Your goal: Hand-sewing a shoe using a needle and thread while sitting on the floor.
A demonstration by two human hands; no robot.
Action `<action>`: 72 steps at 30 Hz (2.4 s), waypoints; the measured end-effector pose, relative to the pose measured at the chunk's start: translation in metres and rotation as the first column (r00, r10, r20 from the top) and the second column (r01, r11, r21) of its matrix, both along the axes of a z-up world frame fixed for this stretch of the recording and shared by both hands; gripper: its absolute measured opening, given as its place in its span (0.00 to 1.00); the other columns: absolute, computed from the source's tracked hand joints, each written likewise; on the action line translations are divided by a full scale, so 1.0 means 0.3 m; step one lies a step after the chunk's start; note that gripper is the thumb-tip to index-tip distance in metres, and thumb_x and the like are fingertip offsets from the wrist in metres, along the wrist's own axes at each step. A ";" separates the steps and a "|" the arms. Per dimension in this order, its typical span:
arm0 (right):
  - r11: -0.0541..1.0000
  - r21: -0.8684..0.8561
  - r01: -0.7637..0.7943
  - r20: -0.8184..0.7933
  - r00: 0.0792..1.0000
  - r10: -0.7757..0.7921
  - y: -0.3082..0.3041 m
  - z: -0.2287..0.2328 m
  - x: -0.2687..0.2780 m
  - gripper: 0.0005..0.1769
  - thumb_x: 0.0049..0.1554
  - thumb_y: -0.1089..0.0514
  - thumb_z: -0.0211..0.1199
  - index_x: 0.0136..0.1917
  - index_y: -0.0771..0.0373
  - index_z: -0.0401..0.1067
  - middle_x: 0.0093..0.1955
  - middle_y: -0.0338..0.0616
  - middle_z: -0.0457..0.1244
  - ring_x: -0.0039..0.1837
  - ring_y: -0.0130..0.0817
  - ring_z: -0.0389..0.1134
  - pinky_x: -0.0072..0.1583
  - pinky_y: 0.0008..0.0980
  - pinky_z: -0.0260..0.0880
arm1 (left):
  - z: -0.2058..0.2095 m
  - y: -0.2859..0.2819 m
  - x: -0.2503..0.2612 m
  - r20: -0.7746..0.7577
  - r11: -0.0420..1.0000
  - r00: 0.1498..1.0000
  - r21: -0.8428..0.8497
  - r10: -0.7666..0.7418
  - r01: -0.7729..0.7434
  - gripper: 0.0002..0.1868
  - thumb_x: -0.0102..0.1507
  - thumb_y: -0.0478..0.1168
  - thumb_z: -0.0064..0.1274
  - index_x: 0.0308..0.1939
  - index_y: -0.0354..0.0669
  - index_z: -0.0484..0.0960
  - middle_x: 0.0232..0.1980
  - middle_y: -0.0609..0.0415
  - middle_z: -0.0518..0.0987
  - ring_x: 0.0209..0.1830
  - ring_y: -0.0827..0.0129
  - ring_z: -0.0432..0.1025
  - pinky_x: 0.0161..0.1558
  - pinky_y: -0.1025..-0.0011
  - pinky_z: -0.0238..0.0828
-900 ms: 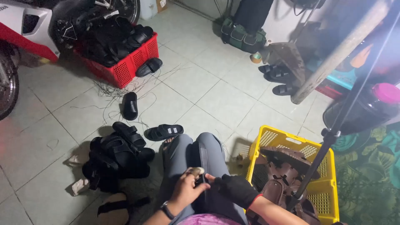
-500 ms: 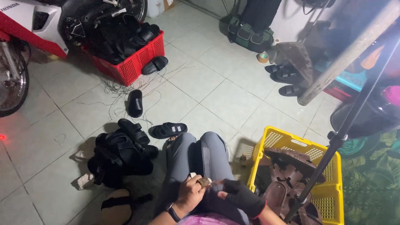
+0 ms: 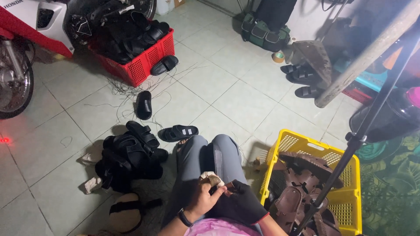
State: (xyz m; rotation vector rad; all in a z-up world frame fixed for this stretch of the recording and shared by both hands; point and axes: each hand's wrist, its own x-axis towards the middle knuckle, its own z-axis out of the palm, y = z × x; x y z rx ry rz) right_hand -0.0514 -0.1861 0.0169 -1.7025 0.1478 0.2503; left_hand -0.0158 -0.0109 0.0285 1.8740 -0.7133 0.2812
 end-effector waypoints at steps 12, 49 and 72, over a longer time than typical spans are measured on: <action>0.965 0.187 0.186 -0.139 0.977 -0.162 -0.023 -0.029 -0.015 0.02 0.53 0.67 0.62 0.39 0.68 0.73 0.21 0.42 0.56 0.22 0.23 0.50 0.28 0.24 0.47 | 0.013 0.003 -0.010 -0.056 0.999 0.998 -0.039 -0.025 0.023 0.14 0.54 0.46 0.64 0.35 0.44 0.79 0.40 0.54 0.77 0.42 0.63 0.69 0.48 0.68 0.64; 0.901 0.428 0.077 0.121 0.983 -0.141 -0.138 -0.381 0.056 0.06 0.51 0.64 0.55 0.37 0.71 0.65 0.12 0.54 0.48 0.14 0.39 0.50 0.19 0.35 0.54 | 0.040 0.019 -0.015 -0.134 0.998 0.990 -0.048 -0.052 0.045 0.06 0.60 0.41 0.58 0.33 0.45 0.78 0.41 0.60 0.78 0.47 0.70 0.71 0.52 0.73 0.66; 0.493 0.829 0.266 0.099 0.797 -0.596 -0.134 0.182 0.125 0.23 0.62 0.56 0.50 0.70 0.48 0.59 0.55 0.42 0.65 0.23 0.22 0.55 0.24 0.19 0.58 | -0.015 0.077 0.028 -0.119 0.973 0.989 0.223 0.090 -0.061 0.39 0.54 0.57 0.60 0.59 0.35 0.67 0.58 0.35 0.67 0.57 0.41 0.68 0.55 0.53 0.69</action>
